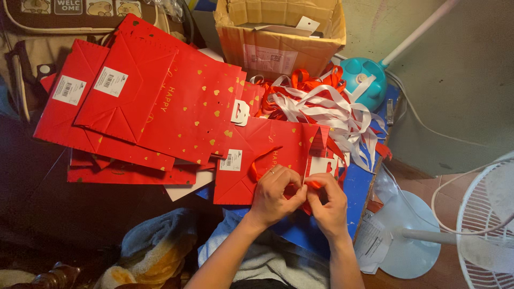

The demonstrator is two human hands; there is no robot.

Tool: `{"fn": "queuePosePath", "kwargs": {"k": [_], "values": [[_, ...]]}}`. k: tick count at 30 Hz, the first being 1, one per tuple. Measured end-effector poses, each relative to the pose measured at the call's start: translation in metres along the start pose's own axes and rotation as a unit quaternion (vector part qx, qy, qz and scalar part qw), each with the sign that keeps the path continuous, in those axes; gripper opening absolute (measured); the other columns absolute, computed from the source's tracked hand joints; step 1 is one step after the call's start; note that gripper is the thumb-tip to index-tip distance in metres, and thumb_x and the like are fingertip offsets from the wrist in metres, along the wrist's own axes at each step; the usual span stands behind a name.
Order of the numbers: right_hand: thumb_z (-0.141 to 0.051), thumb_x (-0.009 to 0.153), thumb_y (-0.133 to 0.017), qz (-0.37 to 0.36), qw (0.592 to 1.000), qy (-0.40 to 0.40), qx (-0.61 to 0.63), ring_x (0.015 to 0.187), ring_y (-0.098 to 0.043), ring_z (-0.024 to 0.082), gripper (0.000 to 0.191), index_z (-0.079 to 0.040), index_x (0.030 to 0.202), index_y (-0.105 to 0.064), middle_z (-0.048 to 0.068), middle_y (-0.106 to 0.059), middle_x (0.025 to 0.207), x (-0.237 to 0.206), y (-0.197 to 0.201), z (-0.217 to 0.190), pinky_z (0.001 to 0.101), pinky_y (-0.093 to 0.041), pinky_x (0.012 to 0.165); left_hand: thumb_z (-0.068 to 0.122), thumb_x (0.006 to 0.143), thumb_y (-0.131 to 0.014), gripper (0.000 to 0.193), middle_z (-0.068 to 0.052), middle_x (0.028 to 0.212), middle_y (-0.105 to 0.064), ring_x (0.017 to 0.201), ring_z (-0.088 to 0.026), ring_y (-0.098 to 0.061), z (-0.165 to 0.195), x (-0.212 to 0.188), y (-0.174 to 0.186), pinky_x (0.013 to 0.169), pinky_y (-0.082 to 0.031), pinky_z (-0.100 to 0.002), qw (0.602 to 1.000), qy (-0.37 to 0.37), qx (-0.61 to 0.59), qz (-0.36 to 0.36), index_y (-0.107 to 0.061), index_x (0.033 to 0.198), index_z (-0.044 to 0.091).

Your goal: The person ties red and white ribbons onto red gift bags with gold heart patterns. They thread the ribbons through the bag handles, tie knots, and adjust the bows, working on one bag at a time.

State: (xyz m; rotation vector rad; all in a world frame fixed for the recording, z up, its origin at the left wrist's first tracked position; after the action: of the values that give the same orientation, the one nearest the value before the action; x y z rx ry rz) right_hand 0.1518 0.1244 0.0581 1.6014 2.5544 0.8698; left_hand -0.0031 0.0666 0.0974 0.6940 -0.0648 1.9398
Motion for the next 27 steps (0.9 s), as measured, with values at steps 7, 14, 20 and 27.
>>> {"fn": "queuePosePath", "kwargs": {"k": [7,14,20,27], "values": [[-0.008,0.103,-0.059,0.116,0.93,-0.161,0.311,0.089,-0.072,0.019,0.012,-0.003,0.114,-0.058,0.009,-0.069,0.104,-0.006,0.009,0.039,0.0321,-0.059,0.082,0.01,0.085,-0.075,0.017,-0.004,0.081,-0.064,0.075,-0.024,-0.064,0.002,0.0,-0.002,0.07,-0.051,-0.038,1.0,-0.014,0.003,-0.01,-0.059,0.087,0.009],[0.002,0.088,-0.066,0.007,0.996,-0.058,0.07,0.1,-0.066,0.017,0.028,0.0,0.116,-0.063,0.01,-0.066,0.11,0.003,0.002,0.004,0.0289,-0.053,0.088,0.01,0.083,-0.076,0.018,-0.006,0.083,-0.064,0.078,-0.027,-0.065,0.003,-0.002,-0.003,0.078,-0.053,-0.04,0.999,-0.026,0.024,-0.003,-0.059,0.088,0.008],[0.007,0.086,-0.066,-0.005,0.999,-0.049,0.012,0.099,-0.069,0.017,0.023,-0.001,0.107,-0.066,0.007,-0.069,0.106,0.0,-0.003,0.012,0.0293,-0.054,0.09,0.011,0.083,-0.075,0.017,-0.001,0.081,-0.063,0.086,-0.023,-0.065,0.004,-0.002,-0.001,0.114,-0.042,-0.05,0.996,-0.043,0.07,0.024,-0.059,0.087,0.01],[-0.001,0.1,-0.055,0.126,0.948,-0.104,0.274,0.103,-0.068,0.018,0.022,-0.006,0.122,-0.052,0.008,-0.069,0.121,-0.002,0.016,0.015,0.0309,-0.056,0.093,0.012,0.082,-0.075,0.014,0.001,0.082,-0.064,0.09,-0.021,-0.066,0.003,-0.003,-0.004,0.119,-0.036,-0.053,0.996,-0.041,0.079,0.02,-0.06,0.084,0.011]]}}
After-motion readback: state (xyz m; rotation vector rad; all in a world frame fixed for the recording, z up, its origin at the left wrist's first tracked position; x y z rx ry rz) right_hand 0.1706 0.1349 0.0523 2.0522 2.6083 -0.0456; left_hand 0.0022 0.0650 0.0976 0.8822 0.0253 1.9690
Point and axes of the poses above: each hand's wrist, its own x-axis towards the middle knuckle, its own y-axis out of the back of the hand, z = x × y, the point moved 8 cm from there along x, towards the middle knuckle
